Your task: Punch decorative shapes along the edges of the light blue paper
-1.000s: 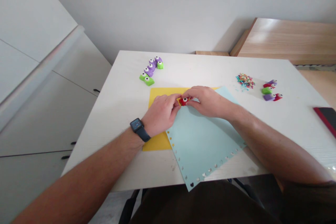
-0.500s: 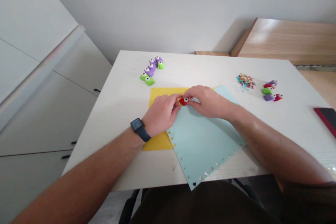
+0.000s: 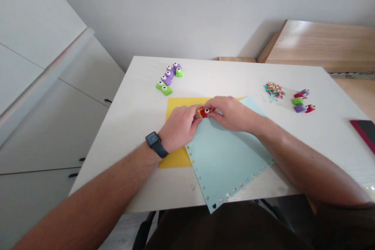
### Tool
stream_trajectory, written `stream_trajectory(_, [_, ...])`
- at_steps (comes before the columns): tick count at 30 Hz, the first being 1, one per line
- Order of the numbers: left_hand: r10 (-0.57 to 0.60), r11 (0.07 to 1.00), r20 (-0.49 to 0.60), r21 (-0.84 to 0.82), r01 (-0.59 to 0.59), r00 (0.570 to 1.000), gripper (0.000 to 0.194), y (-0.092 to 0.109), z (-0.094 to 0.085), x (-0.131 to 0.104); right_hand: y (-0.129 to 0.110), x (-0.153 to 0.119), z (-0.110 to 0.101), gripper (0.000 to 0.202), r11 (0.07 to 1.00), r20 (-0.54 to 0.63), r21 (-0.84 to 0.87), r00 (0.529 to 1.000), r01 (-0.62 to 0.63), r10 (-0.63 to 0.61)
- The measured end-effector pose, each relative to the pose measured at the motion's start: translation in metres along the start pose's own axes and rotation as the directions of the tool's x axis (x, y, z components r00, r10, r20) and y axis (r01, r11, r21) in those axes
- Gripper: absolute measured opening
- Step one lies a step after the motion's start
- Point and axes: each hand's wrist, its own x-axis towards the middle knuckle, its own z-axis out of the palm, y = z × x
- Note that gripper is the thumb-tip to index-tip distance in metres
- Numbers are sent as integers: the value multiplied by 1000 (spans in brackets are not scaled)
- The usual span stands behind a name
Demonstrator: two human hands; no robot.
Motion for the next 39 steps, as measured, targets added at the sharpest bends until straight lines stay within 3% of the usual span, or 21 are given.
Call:
stream_trajectory(13, [23, 1000, -14, -10, -23, 1000, 30, -1, 2, -1, 0, -1, -4, 21, 999, -39, -25, 999, -20, 19])
stream_trajectory(39, [36, 997, -38, 70, -33, 999, 20, -1, -1, -2, 5, -6, -18, 22, 994, 64, -97, 996, -54, 60])
